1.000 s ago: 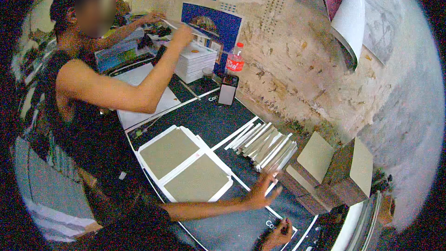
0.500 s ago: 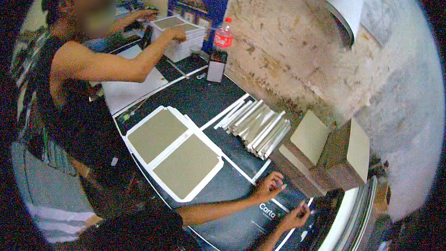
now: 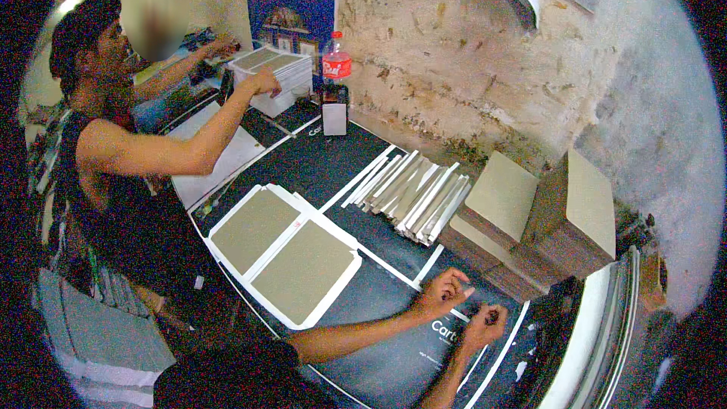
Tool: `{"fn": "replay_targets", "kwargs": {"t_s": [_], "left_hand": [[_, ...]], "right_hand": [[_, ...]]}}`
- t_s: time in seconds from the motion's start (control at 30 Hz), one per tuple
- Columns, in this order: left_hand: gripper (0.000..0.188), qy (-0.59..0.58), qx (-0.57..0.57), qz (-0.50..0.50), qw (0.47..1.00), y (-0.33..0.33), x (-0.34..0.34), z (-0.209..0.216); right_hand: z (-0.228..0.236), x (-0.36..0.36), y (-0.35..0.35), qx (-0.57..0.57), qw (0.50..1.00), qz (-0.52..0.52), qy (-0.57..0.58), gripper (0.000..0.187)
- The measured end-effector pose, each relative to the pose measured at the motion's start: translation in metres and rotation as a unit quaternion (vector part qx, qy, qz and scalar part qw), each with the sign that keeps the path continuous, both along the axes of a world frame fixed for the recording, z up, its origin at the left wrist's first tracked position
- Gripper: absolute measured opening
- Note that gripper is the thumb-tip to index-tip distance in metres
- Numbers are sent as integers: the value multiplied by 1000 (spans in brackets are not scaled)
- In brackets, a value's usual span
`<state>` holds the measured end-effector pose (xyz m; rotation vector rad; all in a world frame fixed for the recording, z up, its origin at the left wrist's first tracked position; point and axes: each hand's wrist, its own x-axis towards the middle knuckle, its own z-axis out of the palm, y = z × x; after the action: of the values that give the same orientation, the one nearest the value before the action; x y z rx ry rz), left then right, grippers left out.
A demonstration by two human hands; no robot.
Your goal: The person assembles paper folders by applying glue with a machine, pressing cardboard pieces onto the glued surface, and folding in the edges by hand.
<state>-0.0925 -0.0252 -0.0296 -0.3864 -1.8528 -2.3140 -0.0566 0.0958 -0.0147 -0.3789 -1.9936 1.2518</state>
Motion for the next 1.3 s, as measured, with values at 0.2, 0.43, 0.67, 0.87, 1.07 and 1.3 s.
{"fn": "replay_targets", "kwargs": {"t_s": [0.2,0.43,0.67,0.87,1.07,1.3], "left_hand": [[31,5,-5,-28,1000,-7,6,9],[26,16,20,-27,999,-6,1,0],[27,26,13,-35,999,-6,1,-2],[30,3,1,-26,1000,-4,-1,0],[34,38,-26,4,999,-4,-4,8],[33,35,-23,1,999,2,-5,5]], "right_hand": [[7,3,-8,-9,1000,25,3,20],[15,4,-13,-5,997,46,-69,22],[-7,-4,-4,31,999,19,-12,23],[-15,-8,2,14,999,30,24,8],[5,-5,-6,4,999,43,-7,17],[-17,-13,15,67,997,22,12,23]]}}
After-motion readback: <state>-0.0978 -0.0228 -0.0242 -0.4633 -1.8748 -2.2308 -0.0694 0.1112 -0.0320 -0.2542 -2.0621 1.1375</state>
